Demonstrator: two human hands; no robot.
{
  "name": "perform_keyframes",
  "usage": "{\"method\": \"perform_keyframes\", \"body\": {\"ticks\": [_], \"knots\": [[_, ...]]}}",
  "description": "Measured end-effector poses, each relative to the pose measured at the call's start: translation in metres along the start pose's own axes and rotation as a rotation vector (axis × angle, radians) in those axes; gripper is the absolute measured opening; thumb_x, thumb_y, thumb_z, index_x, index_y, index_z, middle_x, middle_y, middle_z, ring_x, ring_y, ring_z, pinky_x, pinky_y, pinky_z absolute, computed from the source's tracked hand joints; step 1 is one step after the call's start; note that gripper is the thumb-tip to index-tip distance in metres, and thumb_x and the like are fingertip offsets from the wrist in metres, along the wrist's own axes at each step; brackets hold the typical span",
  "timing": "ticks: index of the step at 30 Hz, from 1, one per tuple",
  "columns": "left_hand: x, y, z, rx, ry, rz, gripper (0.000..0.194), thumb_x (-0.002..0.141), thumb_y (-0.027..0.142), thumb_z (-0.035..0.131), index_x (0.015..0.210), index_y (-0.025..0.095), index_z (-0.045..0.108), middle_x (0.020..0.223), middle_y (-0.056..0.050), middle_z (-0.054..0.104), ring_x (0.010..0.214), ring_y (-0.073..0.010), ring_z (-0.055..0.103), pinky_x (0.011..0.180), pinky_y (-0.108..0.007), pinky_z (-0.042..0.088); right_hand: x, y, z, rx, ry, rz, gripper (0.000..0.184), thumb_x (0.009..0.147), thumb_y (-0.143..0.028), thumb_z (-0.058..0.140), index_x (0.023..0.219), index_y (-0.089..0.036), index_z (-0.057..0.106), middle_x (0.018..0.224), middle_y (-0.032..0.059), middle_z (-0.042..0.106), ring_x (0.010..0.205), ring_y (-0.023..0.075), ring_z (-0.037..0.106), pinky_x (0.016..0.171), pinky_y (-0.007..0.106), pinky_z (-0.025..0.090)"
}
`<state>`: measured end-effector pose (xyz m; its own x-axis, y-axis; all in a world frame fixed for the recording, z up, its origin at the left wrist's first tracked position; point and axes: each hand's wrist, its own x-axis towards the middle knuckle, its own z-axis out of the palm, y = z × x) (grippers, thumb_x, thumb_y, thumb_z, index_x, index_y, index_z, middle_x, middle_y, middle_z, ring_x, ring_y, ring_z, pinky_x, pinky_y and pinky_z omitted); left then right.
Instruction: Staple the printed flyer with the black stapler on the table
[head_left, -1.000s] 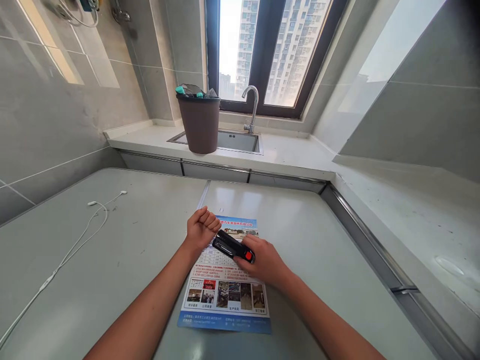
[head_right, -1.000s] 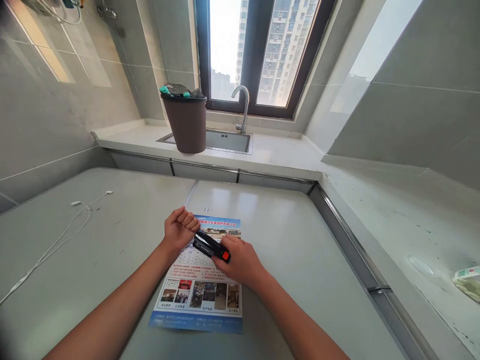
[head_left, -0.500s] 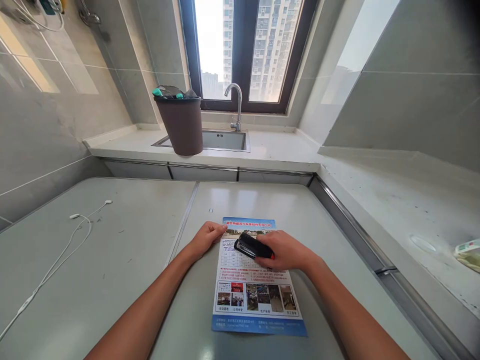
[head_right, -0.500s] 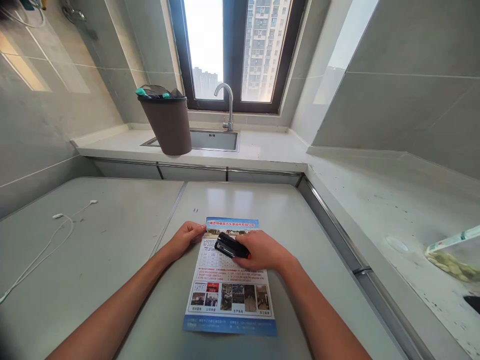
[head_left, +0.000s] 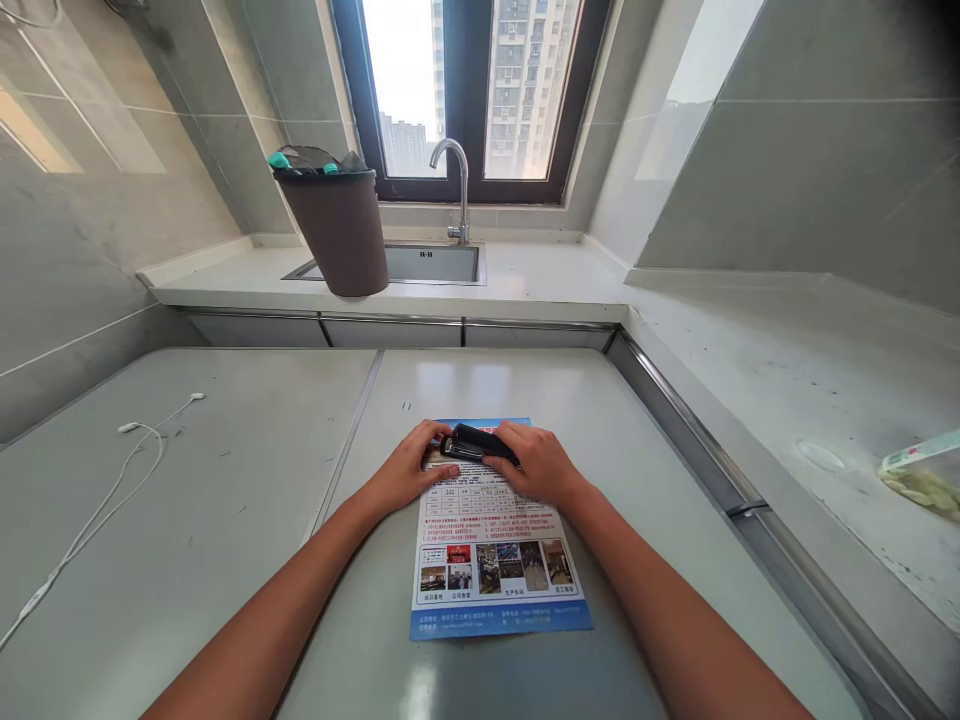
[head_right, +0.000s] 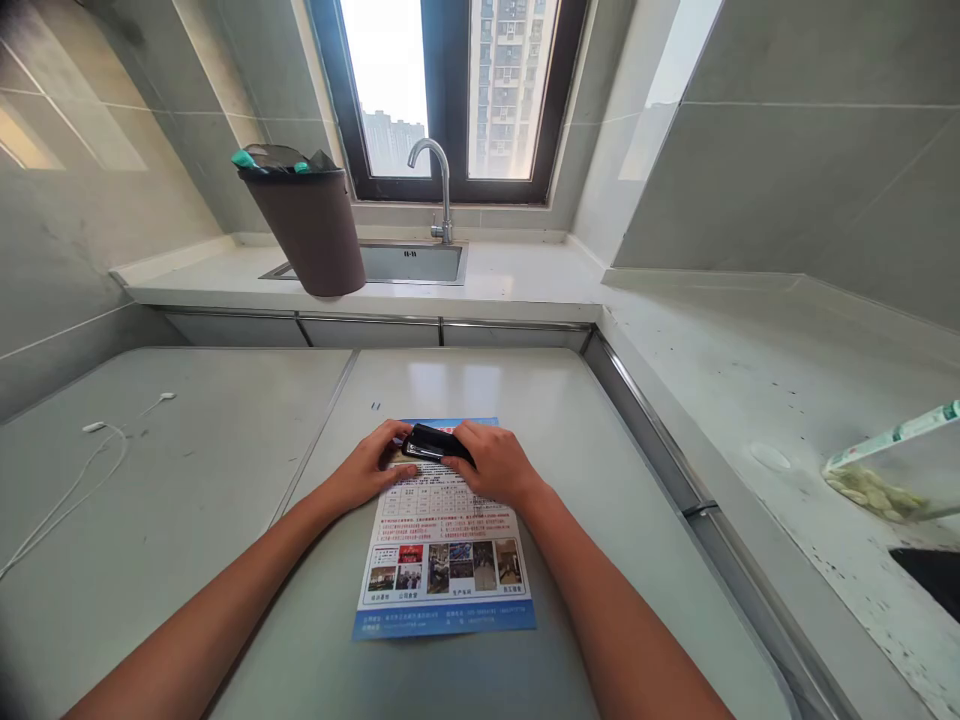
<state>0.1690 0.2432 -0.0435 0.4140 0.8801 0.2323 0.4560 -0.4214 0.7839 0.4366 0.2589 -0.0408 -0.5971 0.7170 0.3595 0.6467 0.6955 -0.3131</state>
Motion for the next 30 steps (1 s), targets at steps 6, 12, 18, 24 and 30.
{"method": "perform_keyframes", "body": {"ticks": [6,12,18,24,30], "knots": [[0.001,-0.006,0.004,0.200,0.006,0.040,0.022,0.093,0.029,0.065,0.113,0.020,0.065,0.106,-0.007,0.063,0.096,-0.0228,0.056,0.083,-0.035,0.044,0.007,-0.006,0.011,-0.023,-0.006,-0.007,0.024,0.102,-0.042,0.055,0.109,-0.020,0.061,0.105,0.0083,0.068,0.092,0.0223,0.061,0.079,0.033,0.041],[0.001,-0.007,0.005,0.244,0.009,0.043,0.016,0.093,0.030,0.066,0.106,0.020,0.068,0.108,-0.008,0.064,0.099,-0.0242,0.056,0.086,-0.036,0.045,0.006,-0.002,0.005,0.225,0.061,0.068,0.027,0.096,-0.044,0.063,0.112,-0.021,0.066,0.105,0.0074,0.069,0.090,0.0210,0.061,0.080,0.033,0.045],[0.001,-0.005,0.004,0.253,0.026,0.022,0.011,0.091,0.031,0.068,0.094,0.020,0.069,0.099,-0.005,0.067,0.094,-0.0227,0.057,0.082,-0.034,0.044,0.002,0.009,-0.003,0.894,-0.060,0.562,0.043,0.087,-0.050,0.065,0.115,-0.018,0.069,0.050,-0.0071,0.051,0.037,0.0093,0.035,0.043,0.025,0.029],[0.002,-0.001,0.003,0.229,0.042,-0.018,0.013,0.088,0.030,0.072,0.098,0.021,0.072,0.096,-0.003,0.070,0.092,-0.0222,0.058,0.081,-0.033,0.043,0.003,0.010,-0.004,1.301,-0.196,0.818,0.063,0.071,-0.041,0.073,0.127,-0.013,0.065,0.038,-0.0092,0.045,0.034,0.0114,0.037,0.037,0.024,0.034],[0.001,-0.003,0.003,0.206,0.089,-0.022,0.019,0.085,0.029,0.076,0.103,0.022,0.073,0.097,-0.004,0.072,0.092,-0.0222,0.060,0.081,-0.033,0.045,0.005,0.008,-0.008,1.352,-0.139,0.898,0.052,0.066,-0.033,0.078,0.114,-0.013,0.071,0.034,-0.0142,0.028,0.035,0.0053,0.015,0.034,0.020,0.020]]}}
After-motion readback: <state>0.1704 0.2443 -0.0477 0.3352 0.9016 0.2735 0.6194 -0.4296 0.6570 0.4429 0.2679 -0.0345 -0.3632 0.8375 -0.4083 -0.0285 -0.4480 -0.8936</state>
